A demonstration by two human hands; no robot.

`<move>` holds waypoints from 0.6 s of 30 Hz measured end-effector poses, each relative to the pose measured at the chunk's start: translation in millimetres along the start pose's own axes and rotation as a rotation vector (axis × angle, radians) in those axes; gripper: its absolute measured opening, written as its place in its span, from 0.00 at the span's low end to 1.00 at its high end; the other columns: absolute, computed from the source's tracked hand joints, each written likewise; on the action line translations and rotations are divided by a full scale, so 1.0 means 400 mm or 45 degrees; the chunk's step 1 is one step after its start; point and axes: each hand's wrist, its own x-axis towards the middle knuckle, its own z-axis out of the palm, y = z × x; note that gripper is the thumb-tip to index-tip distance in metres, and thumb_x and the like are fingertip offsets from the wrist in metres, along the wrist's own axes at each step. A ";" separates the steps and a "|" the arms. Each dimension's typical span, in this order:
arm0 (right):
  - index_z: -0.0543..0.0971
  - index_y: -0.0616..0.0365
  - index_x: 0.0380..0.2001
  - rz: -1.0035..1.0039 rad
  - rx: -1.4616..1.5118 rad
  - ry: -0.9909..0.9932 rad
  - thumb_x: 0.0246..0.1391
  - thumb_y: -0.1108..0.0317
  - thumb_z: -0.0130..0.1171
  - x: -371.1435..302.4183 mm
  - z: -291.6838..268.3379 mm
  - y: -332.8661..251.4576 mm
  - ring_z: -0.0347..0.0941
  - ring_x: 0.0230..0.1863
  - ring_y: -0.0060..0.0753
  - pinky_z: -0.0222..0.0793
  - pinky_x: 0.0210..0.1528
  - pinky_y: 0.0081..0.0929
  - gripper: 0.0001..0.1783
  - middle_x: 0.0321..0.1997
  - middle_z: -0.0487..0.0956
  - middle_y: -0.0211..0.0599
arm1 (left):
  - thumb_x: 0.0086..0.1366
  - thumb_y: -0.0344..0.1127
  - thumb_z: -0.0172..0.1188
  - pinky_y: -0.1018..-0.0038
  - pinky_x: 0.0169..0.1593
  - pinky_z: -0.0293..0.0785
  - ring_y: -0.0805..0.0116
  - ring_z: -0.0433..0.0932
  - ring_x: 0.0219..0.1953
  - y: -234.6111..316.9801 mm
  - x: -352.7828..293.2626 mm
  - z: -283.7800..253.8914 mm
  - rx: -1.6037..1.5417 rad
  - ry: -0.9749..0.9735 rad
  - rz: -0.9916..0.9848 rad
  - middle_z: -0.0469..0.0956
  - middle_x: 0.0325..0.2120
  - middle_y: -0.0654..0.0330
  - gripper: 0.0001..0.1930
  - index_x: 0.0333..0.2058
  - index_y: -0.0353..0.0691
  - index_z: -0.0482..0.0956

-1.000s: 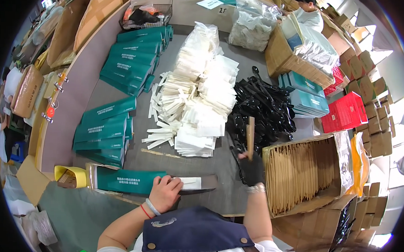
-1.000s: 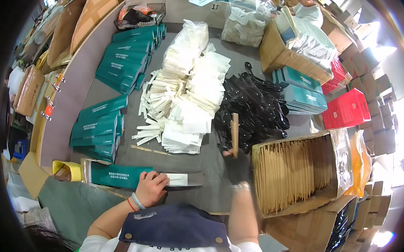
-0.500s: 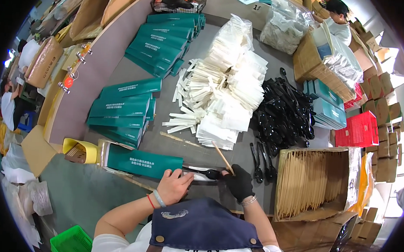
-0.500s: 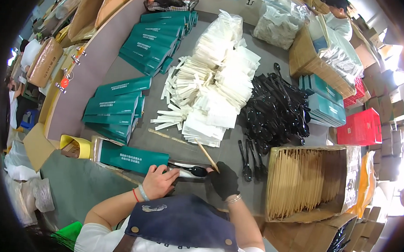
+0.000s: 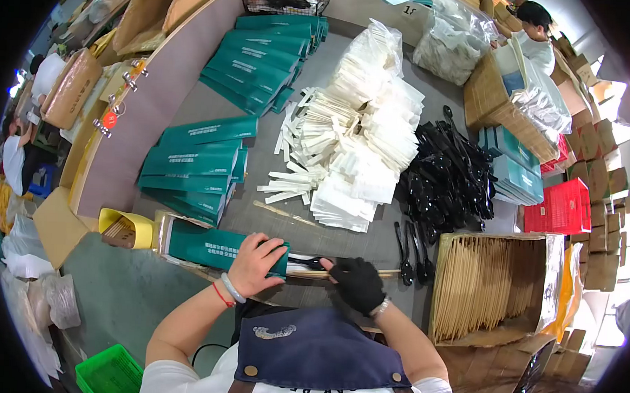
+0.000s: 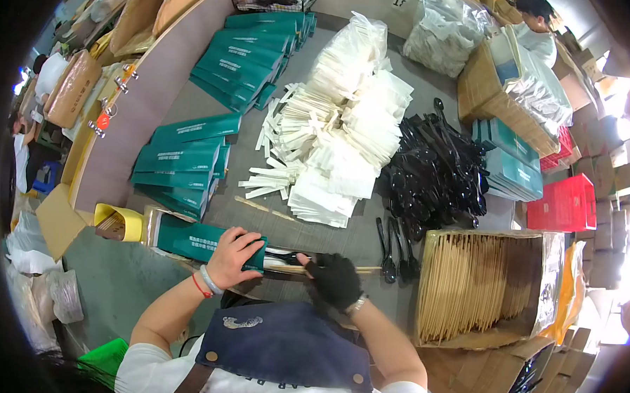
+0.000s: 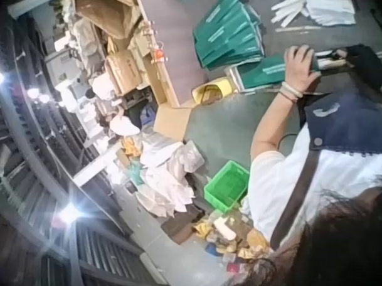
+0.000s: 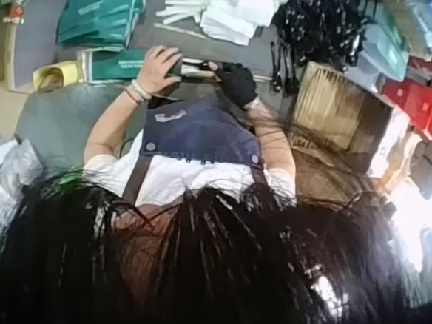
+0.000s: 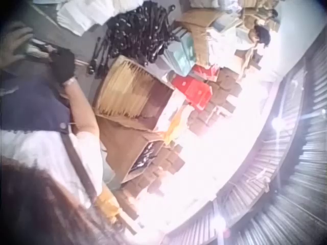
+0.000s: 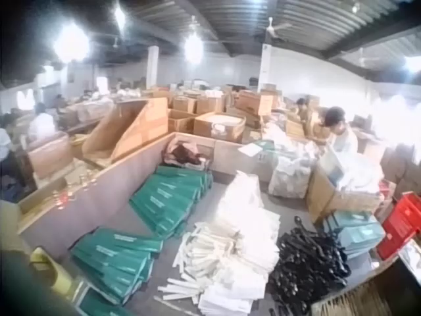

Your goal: Packaging white filters and black straps into green sleeves using a wooden tool at a workstation.

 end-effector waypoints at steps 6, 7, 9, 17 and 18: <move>0.78 0.48 0.47 0.064 0.583 0.098 0.48 0.68 0.61 0.010 0.062 -0.009 0.76 0.42 0.48 0.72 0.46 0.36 0.19 0.38 0.80 0.42 | 0.36 0.42 0.75 0.58 0.55 0.64 0.53 0.67 0.50 0.048 0.059 0.024 -0.043 0.007 0.052 0.70 0.51 0.58 0.38 0.51 0.40 0.73; 0.80 0.49 0.42 0.202 0.443 0.106 0.47 0.68 0.62 -0.024 0.050 0.028 0.76 0.41 0.47 0.72 0.46 0.36 0.15 0.36 0.80 0.41 | 0.36 0.41 0.75 0.58 0.56 0.63 0.53 0.67 0.50 0.054 0.062 0.014 0.006 -0.016 0.036 0.70 0.51 0.58 0.39 0.51 0.40 0.73; 0.82 0.51 0.36 0.335 0.302 0.102 0.47 0.68 0.63 -0.061 0.012 0.068 0.76 0.41 0.45 0.71 0.46 0.36 0.11 0.35 0.80 0.40 | 0.36 0.41 0.76 0.57 0.58 0.61 0.53 0.66 0.52 0.052 0.058 0.020 0.032 -0.068 0.008 0.69 0.52 0.58 0.40 0.52 0.41 0.72; 0.82 0.54 0.31 0.312 0.149 0.111 0.47 0.69 0.63 -0.082 -0.054 0.103 0.76 0.36 0.46 0.71 0.39 0.39 0.05 0.32 0.81 0.38 | 0.37 0.40 0.75 0.56 0.57 0.63 0.52 0.66 0.53 0.053 0.058 0.023 -0.009 -0.039 0.003 0.69 0.52 0.56 0.40 0.52 0.41 0.72; 0.82 0.54 0.32 0.267 0.148 0.114 0.48 0.70 0.63 -0.075 -0.056 0.096 0.76 0.35 0.46 0.71 0.38 0.37 0.06 0.32 0.80 0.39 | 0.36 0.40 0.75 0.56 0.56 0.63 0.52 0.66 0.53 0.053 0.059 0.024 -0.007 -0.034 0.008 0.69 0.52 0.56 0.40 0.52 0.41 0.72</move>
